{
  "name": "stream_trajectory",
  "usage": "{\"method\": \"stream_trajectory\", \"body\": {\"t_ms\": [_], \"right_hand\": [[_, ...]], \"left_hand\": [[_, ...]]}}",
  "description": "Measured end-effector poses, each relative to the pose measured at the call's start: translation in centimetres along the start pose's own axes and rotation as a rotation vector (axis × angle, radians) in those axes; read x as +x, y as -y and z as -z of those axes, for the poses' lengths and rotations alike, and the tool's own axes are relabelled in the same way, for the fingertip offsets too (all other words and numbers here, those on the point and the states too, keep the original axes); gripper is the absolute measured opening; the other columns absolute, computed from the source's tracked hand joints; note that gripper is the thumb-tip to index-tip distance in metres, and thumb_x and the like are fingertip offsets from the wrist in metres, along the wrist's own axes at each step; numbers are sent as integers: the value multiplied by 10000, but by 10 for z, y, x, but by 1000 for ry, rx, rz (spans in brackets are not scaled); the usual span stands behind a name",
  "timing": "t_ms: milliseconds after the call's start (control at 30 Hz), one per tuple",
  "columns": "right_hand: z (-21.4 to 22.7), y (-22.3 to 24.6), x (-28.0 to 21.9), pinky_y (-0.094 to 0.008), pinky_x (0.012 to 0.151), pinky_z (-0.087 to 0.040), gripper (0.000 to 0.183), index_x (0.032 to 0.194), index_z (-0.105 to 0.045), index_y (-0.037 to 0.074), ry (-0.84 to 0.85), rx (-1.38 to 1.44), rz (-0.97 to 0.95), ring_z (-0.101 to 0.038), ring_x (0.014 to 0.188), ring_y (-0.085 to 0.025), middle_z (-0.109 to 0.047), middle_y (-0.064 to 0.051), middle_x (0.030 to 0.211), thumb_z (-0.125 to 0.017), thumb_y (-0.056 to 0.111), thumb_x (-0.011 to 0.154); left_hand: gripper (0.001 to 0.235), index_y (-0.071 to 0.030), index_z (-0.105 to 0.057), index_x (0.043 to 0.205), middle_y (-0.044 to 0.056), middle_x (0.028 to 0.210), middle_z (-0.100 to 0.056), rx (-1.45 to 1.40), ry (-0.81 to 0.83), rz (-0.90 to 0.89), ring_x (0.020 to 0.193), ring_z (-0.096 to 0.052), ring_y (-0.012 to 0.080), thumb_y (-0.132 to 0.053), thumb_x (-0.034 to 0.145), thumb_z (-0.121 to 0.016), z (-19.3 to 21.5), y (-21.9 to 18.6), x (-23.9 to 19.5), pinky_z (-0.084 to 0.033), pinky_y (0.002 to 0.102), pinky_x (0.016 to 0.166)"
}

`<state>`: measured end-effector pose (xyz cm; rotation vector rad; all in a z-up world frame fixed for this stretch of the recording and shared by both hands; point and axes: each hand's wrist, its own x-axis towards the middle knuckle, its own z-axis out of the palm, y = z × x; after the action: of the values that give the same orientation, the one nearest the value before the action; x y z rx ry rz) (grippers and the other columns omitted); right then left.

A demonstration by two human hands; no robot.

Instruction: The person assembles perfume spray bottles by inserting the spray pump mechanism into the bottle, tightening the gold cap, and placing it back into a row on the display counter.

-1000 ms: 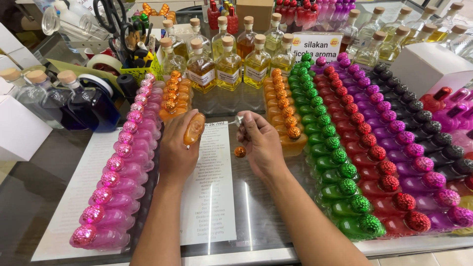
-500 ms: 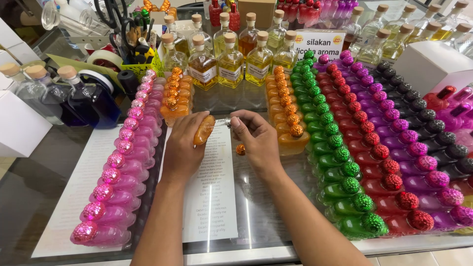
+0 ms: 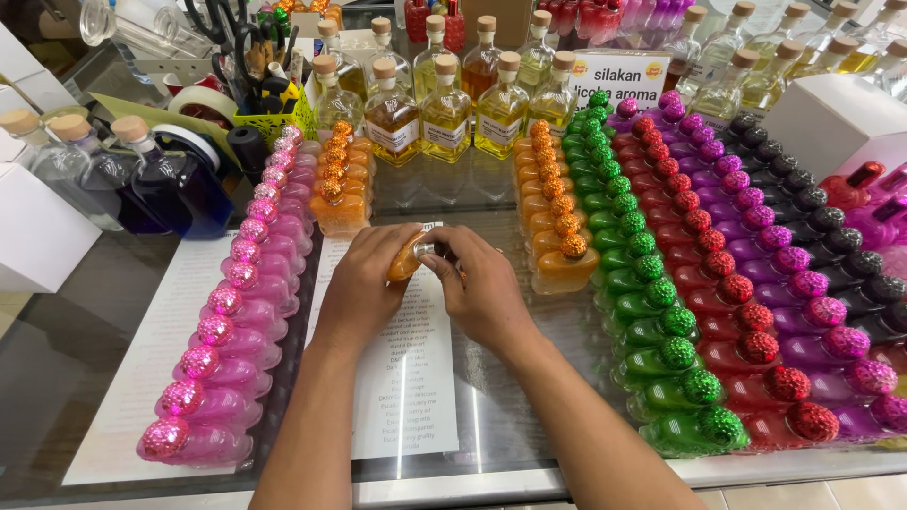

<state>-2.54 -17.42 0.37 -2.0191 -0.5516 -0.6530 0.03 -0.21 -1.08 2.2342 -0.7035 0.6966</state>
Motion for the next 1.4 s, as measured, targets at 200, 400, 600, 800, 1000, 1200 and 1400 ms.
{"method": "stream_trajectory", "body": {"t_ms": [200,400,600,800,1000,1200,1400], "right_hand": [[-8,1,-3,-474,628,-531,523,836,-633,86,119,-265,-331,-684,654,-368,-599,-115,643,-435,510,1071],[-5,12,1,-505,655,-538,564,888,-604,99,87,-267,-320,-697,657,-400,-612,-157,638,-369,580,1066],[-16,-16,-7,-382,809,-420,267,1042,-538,161,46,-563,175,-652,770,-280,-494,-16,821,-378,363,1112],[-19,-18,-5,-391,832,-418,360,955,-542,112,58,-454,23,-672,712,-302,-545,-58,732,-325,333,1139],[-14,-10,-9,-432,924,-397,287,1104,-573,179,64,-564,112,-674,768,-246,-563,-13,807,-353,362,1117],[-17,-14,-4,-366,844,-389,264,944,-593,169,11,-501,180,-594,744,-207,-507,4,742,-403,273,1096],[-3,-8,0,-372,806,-427,362,1058,-648,150,-50,-362,77,-574,842,-247,-552,-42,794,-407,417,1106]], "left_hand": [[513,-93,-683,1264,89,1143,-709,48,80,-1,1156,-648,286,116,800,-749,-1,-11,-1,-565,403,949],[506,-105,-687,1245,66,1124,-712,57,94,21,1144,-657,260,129,800,-744,-1,-14,3,-579,370,938],[480,-101,-677,1285,91,1135,-717,-4,108,74,1156,-651,269,73,841,-737,4,-2,0,-580,365,933],[551,-55,-646,1294,125,1155,-687,271,72,-52,1188,-624,280,122,784,-757,-2,-12,0,-584,357,920],[441,-92,-649,1271,109,1113,-712,40,165,136,1139,-661,314,27,856,-738,1,-4,-1,-570,428,956],[358,-131,-630,1168,100,1035,-730,11,182,203,1072,-702,321,-21,857,-771,17,-17,-3,-584,441,920],[346,-165,-645,1173,57,1033,-701,88,-52,-75,1035,-706,296,-59,880,-797,7,-17,1,-591,408,900]]}}
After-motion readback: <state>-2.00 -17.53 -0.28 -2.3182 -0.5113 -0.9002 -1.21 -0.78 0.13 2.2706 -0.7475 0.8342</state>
